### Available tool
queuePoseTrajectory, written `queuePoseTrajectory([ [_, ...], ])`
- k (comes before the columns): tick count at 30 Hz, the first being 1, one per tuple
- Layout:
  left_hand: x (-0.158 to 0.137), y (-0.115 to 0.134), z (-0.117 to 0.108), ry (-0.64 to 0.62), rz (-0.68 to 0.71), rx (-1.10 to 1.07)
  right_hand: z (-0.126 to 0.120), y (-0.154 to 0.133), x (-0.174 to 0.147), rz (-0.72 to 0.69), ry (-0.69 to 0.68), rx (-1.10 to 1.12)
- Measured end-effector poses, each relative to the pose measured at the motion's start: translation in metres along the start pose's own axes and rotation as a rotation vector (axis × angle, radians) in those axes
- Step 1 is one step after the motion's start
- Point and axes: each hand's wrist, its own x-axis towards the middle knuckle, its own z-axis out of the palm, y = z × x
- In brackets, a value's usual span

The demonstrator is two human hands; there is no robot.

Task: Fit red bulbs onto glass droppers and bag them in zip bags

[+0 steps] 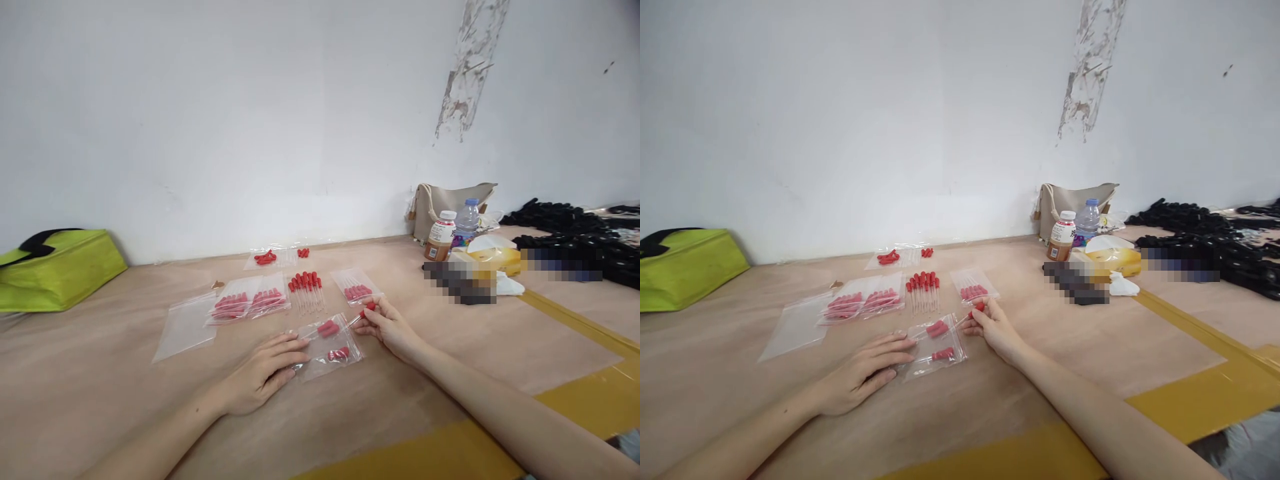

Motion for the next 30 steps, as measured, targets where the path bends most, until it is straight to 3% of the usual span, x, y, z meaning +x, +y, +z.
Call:
queuePoseTrajectory([
  [5, 0.0, -0.001, 0.0, -0.03, -0.009, 0.03, -0.009, 0.0, -0.001, -0.075, -0.001, -0.32],
  [10, -0.001, 0.0, 0.0, -0.03, -0.035, 0.019, -0.005, 0.001, -0.002, -0.221, -0.075, -0.576],
  [15, -0.002, 0.001, 0.0, -0.032, -0.039, 0.009, -0.006, -0.003, -0.002, -0.275, -0.083, -0.775],
  [20, -0.002, -0.001, 0.001, -0.022, -0.032, 0.014, -0.017, -0.005, 0.001, -0.246, -0.013, -0.812],
  [30, 0.0, -0.001, 0.0, -0.032, 0.001, 0.044, 0.002, 0.01, -0.002, -0.258, -0.131, -0.769],
])
